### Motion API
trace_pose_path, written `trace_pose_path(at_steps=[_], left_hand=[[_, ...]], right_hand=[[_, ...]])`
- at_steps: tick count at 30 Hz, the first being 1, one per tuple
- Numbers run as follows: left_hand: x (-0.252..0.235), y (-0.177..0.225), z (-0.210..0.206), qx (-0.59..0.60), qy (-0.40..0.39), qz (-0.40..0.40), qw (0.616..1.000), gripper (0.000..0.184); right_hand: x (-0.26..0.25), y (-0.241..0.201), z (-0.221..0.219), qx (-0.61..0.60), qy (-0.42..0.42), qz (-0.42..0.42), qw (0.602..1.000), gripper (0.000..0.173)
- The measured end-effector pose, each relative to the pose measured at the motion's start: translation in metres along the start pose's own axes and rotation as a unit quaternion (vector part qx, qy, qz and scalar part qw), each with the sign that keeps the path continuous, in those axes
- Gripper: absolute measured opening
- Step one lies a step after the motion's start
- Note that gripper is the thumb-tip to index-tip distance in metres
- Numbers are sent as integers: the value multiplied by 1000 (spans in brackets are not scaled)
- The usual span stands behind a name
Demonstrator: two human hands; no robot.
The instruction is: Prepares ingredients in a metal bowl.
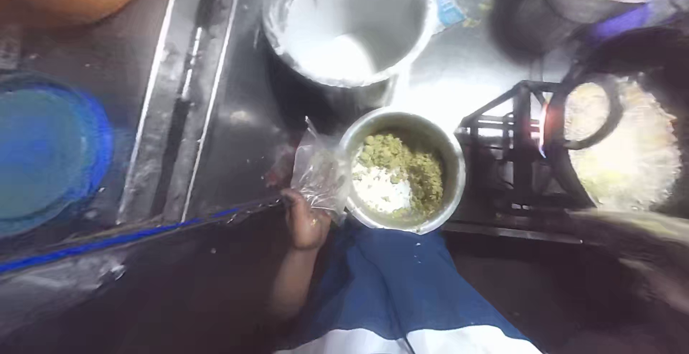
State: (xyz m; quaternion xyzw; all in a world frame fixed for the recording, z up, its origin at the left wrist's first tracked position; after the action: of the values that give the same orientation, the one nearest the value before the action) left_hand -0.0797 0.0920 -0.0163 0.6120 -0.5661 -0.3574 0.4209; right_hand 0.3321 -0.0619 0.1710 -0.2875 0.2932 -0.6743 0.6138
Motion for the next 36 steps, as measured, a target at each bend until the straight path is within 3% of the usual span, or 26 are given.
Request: trace_pose_path(at_steps=[2,3,5,7,10,13,17,20,22,24,26,29,30,33,36], left_hand=[[-2,3,-7,-9,2,12,1000,71],[-1,4,-9,-12,-5,16,1000,72],[2,2,-11,-11,-21,19,1000,78],[5,5,-10,-4,-21,17,1000,83],[5,5,1,-7,-9,5,1000,85],[7,5,19,-12,18,-7,1000,89],[5,-1,29,-1,19,-7,1000,87],[2,-1,26,-5,30,12,999,81],[-3,15,12,-40,59,45,996,66],[-5,36,-3,-71,101,108,986,55],[-7,22,6,-54,76,60,994,57],[-10,1,19,-24,31,6,999,77],[-11,1,16,-26,27,4,999,77],[-10,-1,6,-48,22,23,998,75],[-9,-3,-2,-47,7,24,999,83]], right_hand=[[-51,-10,-97,67,-98,-82,990,26],[-75,0,-150,99,-195,-136,966,27],[-110,36,-246,181,-381,-220,879,42],[-133,76,-314,238,-417,-247,842,49],[-152,115,-360,271,-363,-269,850,53],[-140,119,-392,285,-374,-276,839,71],[-94,92,-439,255,-539,-122,793,33],[-89,94,-430,145,-599,-188,765,40],[-108,88,-404,46,-572,-236,784,36],[-120,63,-362,-66,-503,-302,807,36],[-127,54,-329,-170,-385,-356,834,28],[-125,63,-300,-316,-219,-404,830,20],[-125,67,-295,-344,-203,-390,830,24],[-123,83,-297,-311,-182,-391,847,45],[-115,101,-303,-256,-99,-438,856,45]])
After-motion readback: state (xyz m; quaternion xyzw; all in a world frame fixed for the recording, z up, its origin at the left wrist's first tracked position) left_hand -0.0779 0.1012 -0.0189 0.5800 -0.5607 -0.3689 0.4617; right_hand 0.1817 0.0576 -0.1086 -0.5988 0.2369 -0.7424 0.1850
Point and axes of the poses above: each hand's wrist, its own x-axis away from the middle knuckle, its own z-axis out of the back of the hand, y = z × x, the point moved 8 cm from there along -x, towards the middle knuckle, and after that the axes turned 11 degrees about -z, right-handed, at the moved point
